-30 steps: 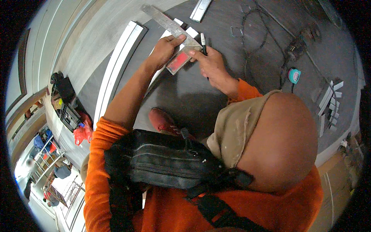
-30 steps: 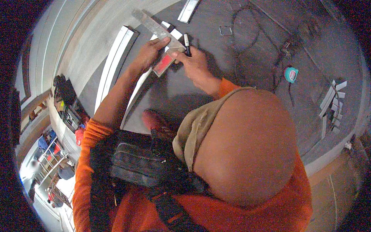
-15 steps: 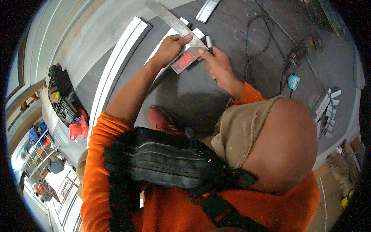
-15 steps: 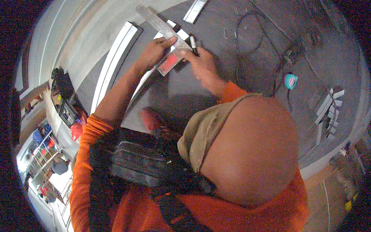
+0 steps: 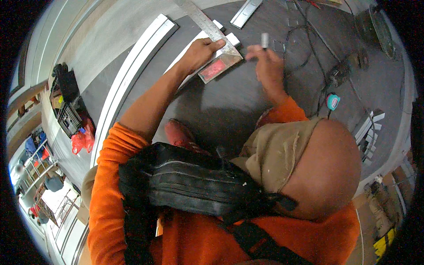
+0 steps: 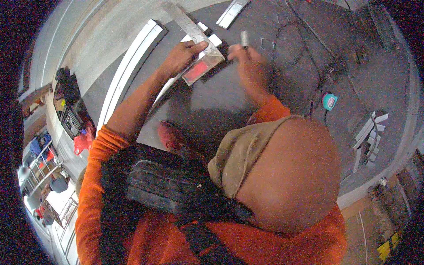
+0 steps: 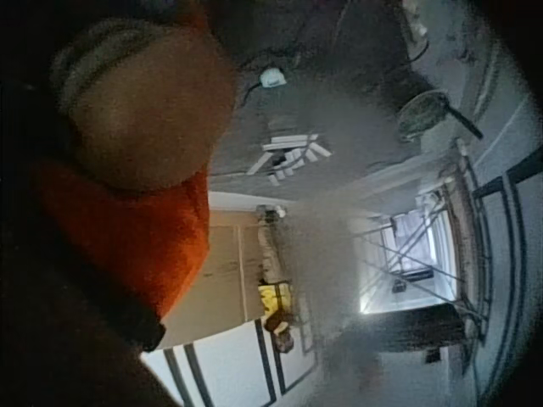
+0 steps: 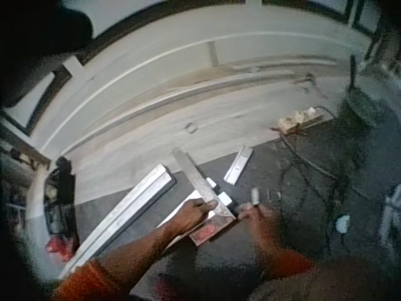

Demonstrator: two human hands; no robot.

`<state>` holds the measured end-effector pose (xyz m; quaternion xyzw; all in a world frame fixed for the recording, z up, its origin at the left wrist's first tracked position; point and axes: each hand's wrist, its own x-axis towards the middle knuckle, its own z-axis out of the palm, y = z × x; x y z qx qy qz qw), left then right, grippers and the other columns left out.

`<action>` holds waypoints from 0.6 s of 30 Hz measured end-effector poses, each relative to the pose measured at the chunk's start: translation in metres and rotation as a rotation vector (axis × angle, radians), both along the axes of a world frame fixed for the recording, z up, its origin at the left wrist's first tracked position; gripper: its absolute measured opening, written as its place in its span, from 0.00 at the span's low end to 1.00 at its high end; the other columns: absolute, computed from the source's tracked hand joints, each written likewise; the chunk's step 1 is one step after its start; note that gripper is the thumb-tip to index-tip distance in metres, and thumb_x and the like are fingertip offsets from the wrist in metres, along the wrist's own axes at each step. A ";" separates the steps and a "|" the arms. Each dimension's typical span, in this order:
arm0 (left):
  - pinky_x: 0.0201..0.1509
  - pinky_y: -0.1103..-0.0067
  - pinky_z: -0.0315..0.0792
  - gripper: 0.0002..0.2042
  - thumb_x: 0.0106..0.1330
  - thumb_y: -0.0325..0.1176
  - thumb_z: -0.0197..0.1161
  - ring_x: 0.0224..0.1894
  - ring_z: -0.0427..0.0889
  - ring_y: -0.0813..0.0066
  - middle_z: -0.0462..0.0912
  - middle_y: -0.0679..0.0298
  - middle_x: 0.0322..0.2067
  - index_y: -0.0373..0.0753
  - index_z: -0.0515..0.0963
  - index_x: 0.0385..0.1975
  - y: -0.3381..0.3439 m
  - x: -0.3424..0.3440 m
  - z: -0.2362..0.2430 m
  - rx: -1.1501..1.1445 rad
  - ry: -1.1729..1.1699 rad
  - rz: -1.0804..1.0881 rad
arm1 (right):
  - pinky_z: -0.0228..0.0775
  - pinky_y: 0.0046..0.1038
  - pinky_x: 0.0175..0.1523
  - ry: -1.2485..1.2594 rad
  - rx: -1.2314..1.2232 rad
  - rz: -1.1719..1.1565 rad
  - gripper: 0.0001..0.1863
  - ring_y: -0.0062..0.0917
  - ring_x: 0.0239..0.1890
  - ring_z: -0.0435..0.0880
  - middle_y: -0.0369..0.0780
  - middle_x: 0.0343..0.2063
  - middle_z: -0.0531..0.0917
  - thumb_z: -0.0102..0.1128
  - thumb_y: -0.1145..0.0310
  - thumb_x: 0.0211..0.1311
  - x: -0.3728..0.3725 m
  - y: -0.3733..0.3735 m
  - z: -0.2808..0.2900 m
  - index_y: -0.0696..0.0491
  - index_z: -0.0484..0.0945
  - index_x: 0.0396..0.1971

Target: The person cuts a metal trim piece using a grinder, then measures and marks several metal pieces using a square and a marker.

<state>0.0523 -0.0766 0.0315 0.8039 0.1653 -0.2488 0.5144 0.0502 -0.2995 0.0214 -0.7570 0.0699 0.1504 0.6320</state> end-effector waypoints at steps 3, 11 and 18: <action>0.50 0.72 0.73 0.29 0.68 0.55 0.62 0.38 0.82 0.66 0.86 0.53 0.37 0.27 0.82 0.46 0.007 0.006 -0.003 0.034 0.139 -0.046 | 0.72 0.29 0.43 -0.319 -0.139 0.012 0.17 0.23 0.34 0.83 0.41 0.32 0.87 0.60 0.56 0.68 0.023 -0.007 0.029 0.56 0.85 0.33; 0.40 0.72 0.71 0.29 0.68 0.57 0.60 0.32 0.77 0.72 0.82 0.59 0.29 0.29 0.82 0.40 0.002 0.002 -0.001 -0.007 0.034 -0.011 | 0.76 0.23 0.43 -0.501 -0.196 0.349 0.11 0.22 0.37 0.85 0.38 0.37 0.88 0.66 0.64 0.64 0.046 0.015 0.033 0.52 0.86 0.43; 0.35 0.72 0.70 0.28 0.69 0.57 0.59 0.28 0.75 0.74 0.80 0.62 0.25 0.30 0.83 0.39 0.002 0.002 -0.012 0.019 -0.033 -0.032 | 0.77 0.28 0.45 -0.752 -0.322 0.449 0.10 0.30 0.39 0.87 0.41 0.39 0.88 0.67 0.68 0.61 0.042 0.009 0.027 0.50 0.87 0.42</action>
